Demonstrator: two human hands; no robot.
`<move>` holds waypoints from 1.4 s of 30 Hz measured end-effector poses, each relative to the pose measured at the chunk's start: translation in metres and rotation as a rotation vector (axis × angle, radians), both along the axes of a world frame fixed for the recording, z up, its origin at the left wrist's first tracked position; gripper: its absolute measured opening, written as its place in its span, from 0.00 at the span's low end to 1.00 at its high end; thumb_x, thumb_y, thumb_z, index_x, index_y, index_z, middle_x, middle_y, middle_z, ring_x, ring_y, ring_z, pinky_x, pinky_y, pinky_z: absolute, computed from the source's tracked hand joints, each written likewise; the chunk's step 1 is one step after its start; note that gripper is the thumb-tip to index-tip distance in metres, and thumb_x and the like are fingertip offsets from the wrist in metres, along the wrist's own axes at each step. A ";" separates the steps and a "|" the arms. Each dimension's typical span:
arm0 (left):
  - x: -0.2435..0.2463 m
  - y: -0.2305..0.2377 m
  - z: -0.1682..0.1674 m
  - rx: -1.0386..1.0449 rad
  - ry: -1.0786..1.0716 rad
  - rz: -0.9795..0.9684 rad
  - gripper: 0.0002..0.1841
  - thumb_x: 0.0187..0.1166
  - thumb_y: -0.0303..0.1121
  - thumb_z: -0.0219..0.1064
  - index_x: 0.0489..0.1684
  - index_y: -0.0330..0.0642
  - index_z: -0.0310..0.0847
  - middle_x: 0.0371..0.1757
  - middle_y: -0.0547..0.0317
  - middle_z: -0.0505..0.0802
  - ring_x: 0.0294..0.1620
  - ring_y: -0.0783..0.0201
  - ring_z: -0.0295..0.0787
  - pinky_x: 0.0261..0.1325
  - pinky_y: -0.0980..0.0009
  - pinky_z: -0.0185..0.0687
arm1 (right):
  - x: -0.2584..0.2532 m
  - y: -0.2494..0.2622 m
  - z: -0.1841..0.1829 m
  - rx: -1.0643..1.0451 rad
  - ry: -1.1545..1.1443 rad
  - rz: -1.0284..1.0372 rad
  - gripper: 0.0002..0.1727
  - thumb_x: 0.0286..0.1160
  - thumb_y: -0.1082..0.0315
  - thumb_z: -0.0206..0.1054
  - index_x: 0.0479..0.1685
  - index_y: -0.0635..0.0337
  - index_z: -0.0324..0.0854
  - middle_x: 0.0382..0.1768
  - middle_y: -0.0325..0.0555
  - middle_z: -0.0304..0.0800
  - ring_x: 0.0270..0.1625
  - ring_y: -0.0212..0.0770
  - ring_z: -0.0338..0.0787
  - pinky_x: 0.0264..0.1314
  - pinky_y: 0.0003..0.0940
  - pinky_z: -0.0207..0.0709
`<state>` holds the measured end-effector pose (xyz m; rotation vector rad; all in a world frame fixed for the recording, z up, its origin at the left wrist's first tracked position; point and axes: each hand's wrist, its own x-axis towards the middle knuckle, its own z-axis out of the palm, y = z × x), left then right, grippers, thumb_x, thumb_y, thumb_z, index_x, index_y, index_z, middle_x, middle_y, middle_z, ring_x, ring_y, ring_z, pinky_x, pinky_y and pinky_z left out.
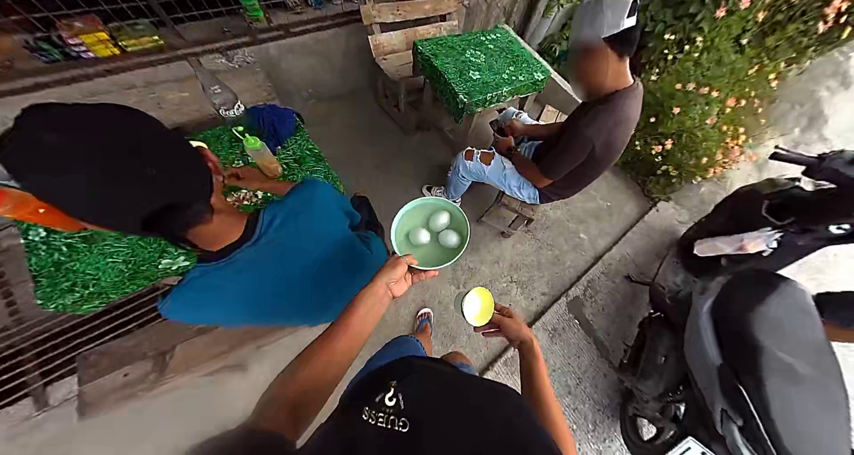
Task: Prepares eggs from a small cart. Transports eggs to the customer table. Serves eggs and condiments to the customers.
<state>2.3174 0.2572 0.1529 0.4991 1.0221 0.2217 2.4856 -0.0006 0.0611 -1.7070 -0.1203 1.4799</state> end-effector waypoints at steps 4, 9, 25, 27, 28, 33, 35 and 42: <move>0.082 0.046 -0.004 0.005 0.044 0.076 0.19 0.90 0.21 0.42 0.77 0.34 0.57 0.60 0.35 0.83 0.49 0.48 0.91 0.52 0.54 0.91 | 0.087 0.072 0.002 0.003 0.012 0.072 0.25 0.91 0.71 0.51 0.85 0.61 0.61 0.46 0.57 0.94 0.42 0.46 0.95 0.48 0.41 0.89; 0.172 0.118 -0.022 0.028 0.057 0.152 0.20 0.89 0.21 0.43 0.78 0.35 0.58 0.63 0.33 0.83 0.51 0.45 0.91 0.52 0.52 0.90 | 0.189 0.167 -0.001 0.013 0.015 0.236 0.27 0.89 0.73 0.50 0.87 0.60 0.60 0.49 0.57 0.93 0.43 0.45 0.95 0.47 0.41 0.90; 0.410 0.424 -0.063 0.115 0.059 0.131 0.22 0.87 0.21 0.42 0.80 0.37 0.59 0.68 0.35 0.83 0.56 0.44 0.91 0.55 0.51 0.91 | 0.416 0.478 -0.029 0.035 0.080 0.470 0.24 0.91 0.70 0.51 0.84 0.60 0.64 0.48 0.56 0.93 0.44 0.45 0.95 0.47 0.39 0.89; 0.441 0.478 -0.073 0.130 0.076 0.059 0.21 0.87 0.21 0.42 0.78 0.35 0.61 0.67 0.36 0.84 0.54 0.45 0.92 0.54 0.52 0.92 | 0.435 0.516 -0.039 0.055 0.086 0.413 0.24 0.91 0.70 0.52 0.83 0.61 0.65 0.47 0.56 0.93 0.43 0.45 0.95 0.46 0.39 0.89; 0.457 0.506 -0.079 0.136 0.081 0.021 0.21 0.87 0.21 0.42 0.79 0.35 0.60 0.67 0.36 0.84 0.55 0.44 0.92 0.54 0.52 0.92 | 0.443 0.535 -0.044 0.070 0.089 0.378 0.23 0.90 0.71 0.52 0.82 0.61 0.65 0.47 0.56 0.93 0.42 0.45 0.95 0.45 0.39 0.89; 0.547 0.646 -0.116 0.136 0.103 -0.224 0.22 0.86 0.21 0.43 0.78 0.36 0.61 0.67 0.37 0.84 0.56 0.45 0.90 0.56 0.50 0.90 | 0.474 0.624 -0.072 0.159 0.096 0.155 0.24 0.90 0.72 0.51 0.83 0.61 0.64 0.48 0.54 0.93 0.43 0.44 0.95 0.47 0.40 0.89; 0.595 0.700 -0.125 0.155 0.104 -0.344 0.21 0.87 0.22 0.44 0.77 0.35 0.61 0.65 0.39 0.85 0.55 0.48 0.90 0.56 0.52 0.89 | 0.489 0.663 -0.080 0.192 0.086 -0.005 0.24 0.88 0.72 0.52 0.82 0.61 0.66 0.48 0.55 0.93 0.43 0.45 0.95 0.47 0.42 0.90; 0.750 0.804 -0.185 0.155 0.084 -0.610 0.24 0.85 0.20 0.47 0.81 0.38 0.58 0.67 0.40 0.83 0.57 0.48 0.89 0.57 0.52 0.89 | 0.526 0.761 -0.086 0.106 0.086 -0.394 0.24 0.88 0.74 0.53 0.82 0.61 0.67 0.52 0.59 0.92 0.47 0.46 0.94 0.52 0.41 0.87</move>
